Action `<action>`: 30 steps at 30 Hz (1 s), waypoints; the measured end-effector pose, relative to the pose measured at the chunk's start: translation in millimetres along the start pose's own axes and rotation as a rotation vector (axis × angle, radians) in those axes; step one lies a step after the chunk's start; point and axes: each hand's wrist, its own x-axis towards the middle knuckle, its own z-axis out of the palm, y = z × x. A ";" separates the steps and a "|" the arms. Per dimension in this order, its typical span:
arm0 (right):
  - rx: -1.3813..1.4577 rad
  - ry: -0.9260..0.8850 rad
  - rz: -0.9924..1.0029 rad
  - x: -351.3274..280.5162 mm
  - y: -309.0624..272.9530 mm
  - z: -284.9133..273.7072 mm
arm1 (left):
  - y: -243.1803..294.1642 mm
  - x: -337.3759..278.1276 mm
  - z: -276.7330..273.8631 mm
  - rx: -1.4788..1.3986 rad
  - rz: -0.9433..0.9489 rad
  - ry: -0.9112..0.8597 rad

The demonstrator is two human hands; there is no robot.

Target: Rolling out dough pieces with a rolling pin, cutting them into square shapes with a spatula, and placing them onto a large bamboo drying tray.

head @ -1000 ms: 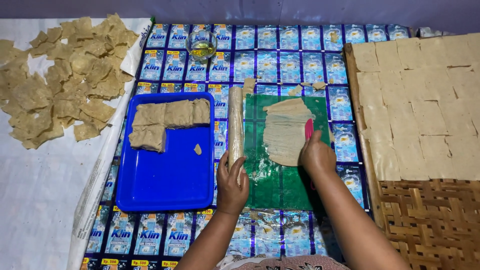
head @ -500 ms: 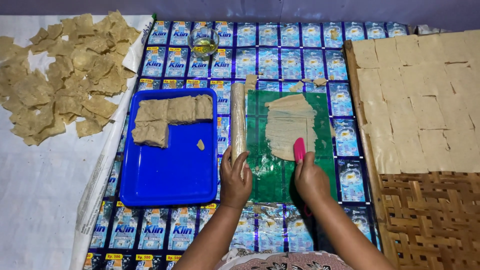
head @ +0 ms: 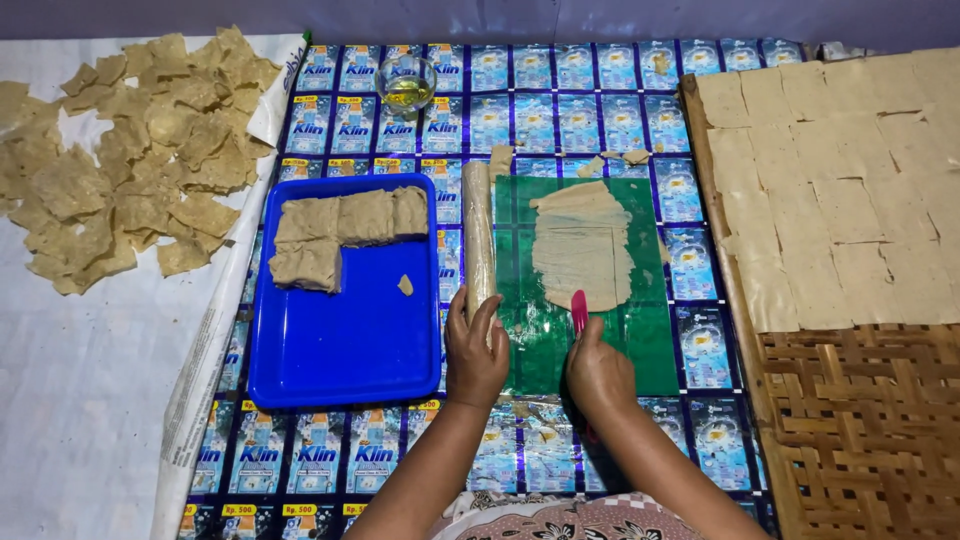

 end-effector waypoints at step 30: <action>-0.043 -0.096 0.043 129.2 46.0 -100.8 | -2.3 2.6 -0.6 -0.038 -0.038 -0.046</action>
